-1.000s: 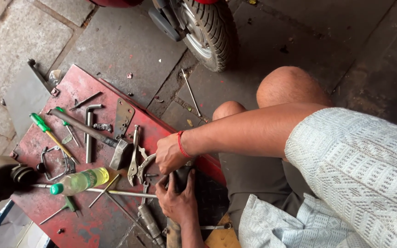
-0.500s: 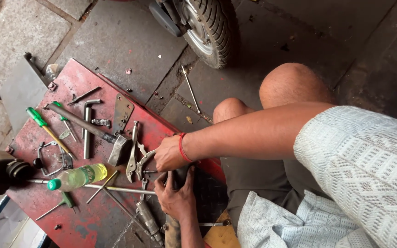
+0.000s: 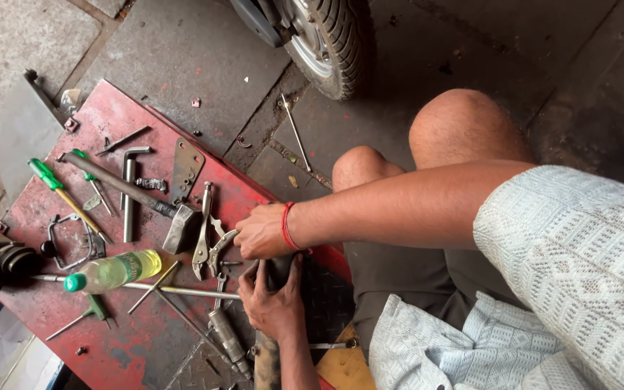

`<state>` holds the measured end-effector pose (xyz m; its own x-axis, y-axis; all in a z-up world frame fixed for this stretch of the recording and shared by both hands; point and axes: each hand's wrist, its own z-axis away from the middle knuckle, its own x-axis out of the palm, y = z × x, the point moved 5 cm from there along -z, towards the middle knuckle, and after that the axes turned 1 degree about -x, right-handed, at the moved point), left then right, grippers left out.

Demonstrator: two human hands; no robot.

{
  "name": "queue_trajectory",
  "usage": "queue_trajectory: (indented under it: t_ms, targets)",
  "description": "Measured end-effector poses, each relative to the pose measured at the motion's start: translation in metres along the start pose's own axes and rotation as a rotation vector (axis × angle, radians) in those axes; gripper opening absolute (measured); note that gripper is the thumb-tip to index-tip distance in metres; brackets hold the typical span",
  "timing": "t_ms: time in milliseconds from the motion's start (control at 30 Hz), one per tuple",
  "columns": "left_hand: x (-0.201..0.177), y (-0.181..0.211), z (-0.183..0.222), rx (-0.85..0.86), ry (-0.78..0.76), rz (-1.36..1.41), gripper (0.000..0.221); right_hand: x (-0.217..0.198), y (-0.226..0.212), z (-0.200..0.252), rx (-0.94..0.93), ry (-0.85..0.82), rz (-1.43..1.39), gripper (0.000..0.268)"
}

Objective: Inspecting and working on an exhaust pipe component of a scooter in a repair shop.

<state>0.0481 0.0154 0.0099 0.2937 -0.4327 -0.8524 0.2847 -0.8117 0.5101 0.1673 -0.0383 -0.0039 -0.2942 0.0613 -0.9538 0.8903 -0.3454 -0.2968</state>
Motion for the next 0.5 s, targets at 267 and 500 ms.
queue_trajectory:
  t_ms: [267, 500]
  targets:
    - [0.002, -0.003, -0.001, 0.000, 0.010, 0.016, 0.061, -0.005, 0.002, -0.003, -0.296, 0.067, 0.147, 0.011]
    - [0.002, 0.001, 0.001, 0.010, 0.015, 0.009, 0.062, -0.017, 0.001, 0.004, -0.222, -0.099, 0.115, 0.013]
